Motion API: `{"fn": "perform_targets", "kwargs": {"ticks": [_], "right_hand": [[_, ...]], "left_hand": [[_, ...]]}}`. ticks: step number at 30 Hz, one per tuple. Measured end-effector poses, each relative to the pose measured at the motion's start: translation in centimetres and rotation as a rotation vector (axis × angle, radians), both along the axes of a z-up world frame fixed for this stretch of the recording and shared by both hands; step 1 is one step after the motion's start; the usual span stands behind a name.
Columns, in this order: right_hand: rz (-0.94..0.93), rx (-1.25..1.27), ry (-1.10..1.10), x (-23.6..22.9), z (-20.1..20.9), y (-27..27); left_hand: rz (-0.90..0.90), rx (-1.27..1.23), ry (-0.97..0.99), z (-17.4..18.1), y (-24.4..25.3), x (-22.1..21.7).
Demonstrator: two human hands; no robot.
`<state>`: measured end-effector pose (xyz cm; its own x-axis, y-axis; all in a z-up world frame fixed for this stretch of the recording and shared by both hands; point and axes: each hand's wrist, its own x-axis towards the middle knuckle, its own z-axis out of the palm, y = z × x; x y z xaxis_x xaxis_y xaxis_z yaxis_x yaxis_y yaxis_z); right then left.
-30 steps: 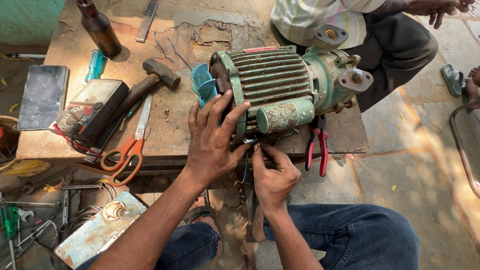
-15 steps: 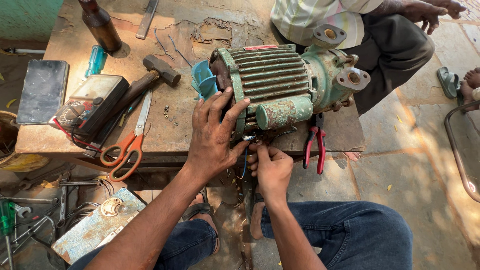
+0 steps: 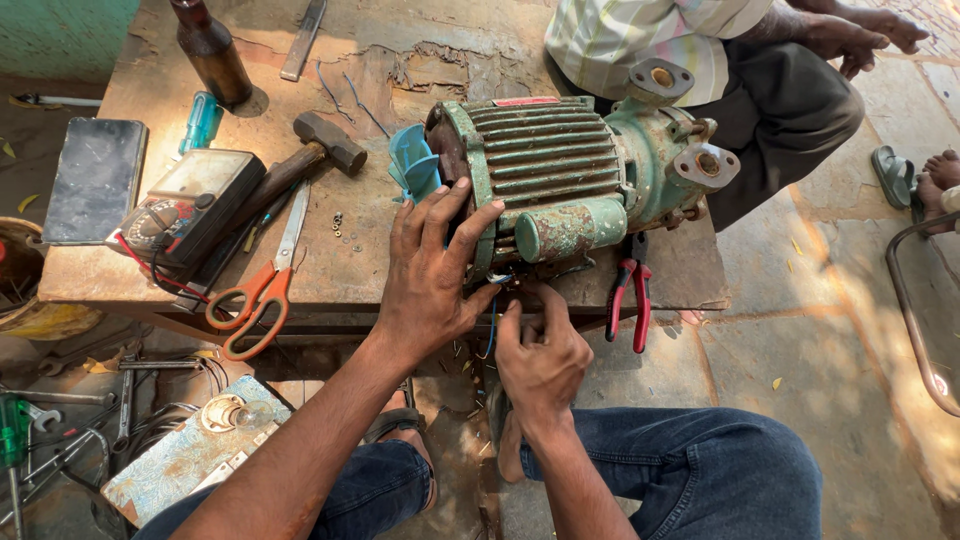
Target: The person repairs an electric motor by stripping wire insulation and twisting wires together using pliers. The person works on the motor's terminal box, repeatedly stripping and twisting wires.
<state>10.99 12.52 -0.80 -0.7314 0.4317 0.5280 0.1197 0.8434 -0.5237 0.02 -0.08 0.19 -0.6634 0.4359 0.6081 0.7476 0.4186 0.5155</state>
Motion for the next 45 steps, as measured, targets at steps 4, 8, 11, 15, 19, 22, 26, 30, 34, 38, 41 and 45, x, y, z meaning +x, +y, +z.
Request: {"fn": "perform_targets", "kwargs": {"ticks": [4, 8, 11, 15, 19, 22, 26, 30, 34, 38, 41, 45], "right_hand": [[-0.019, 0.033, -0.068, 0.0, 0.0, 0.4], [-0.094, -0.074, -0.086, 0.1, 0.1, 0.1], [-0.038, 0.127, -0.03, 0.2, 0.2, 0.0], [-0.046, 0.017, -0.059, 0.0, 0.3, 0.0], [-0.043, 0.04, -0.057, -0.2, 0.8, 0.2], [-0.073, -0.013, -0.156, 0.0, 1.1, -0.2], [-0.008, 0.034, -0.017, 0.1, 1.5, -0.6], [-0.078, 0.02, -0.096, -0.1, 1.6, -0.5], [-0.064, -0.014, -0.196, -0.1, 1.6, -0.2], [-0.036, -0.057, -0.11, -0.1, 1.4, -0.3], [-0.056, 0.008, -0.143, 0.0, 1.3, -0.1], [-0.072, 0.001, -0.197, 0.2, 1.0, -0.2]], "left_hand": [[0.003, -0.013, 0.008, -0.2, 0.1, 0.0], [0.007, -0.012, 0.028, -0.2, 0.0, 0.0], [0.007, -0.004, 0.019, -0.2, 0.0, 0.3], [0.004, 0.0, 0.019, -0.2, -0.1, 0.2], [0.0, -0.006, -0.005, 0.0, 0.2, 0.0], [-0.001, -0.011, -0.019, 0.1, 0.0, 0.3], [0.002, -0.005, -0.012, 0.2, 0.0, 0.2], [0.015, -0.041, -0.04, 0.0, -0.1, 0.5], [0.022, 0.006, 0.0, -0.3, 0.3, 0.4], [0.015, 0.02, 0.005, -0.3, 0.2, 0.3], [0.009, 0.015, -0.001, -0.2, 0.2, 0.5], [0.012, 0.025, 0.02, 0.0, 0.0, 0.6]]}}
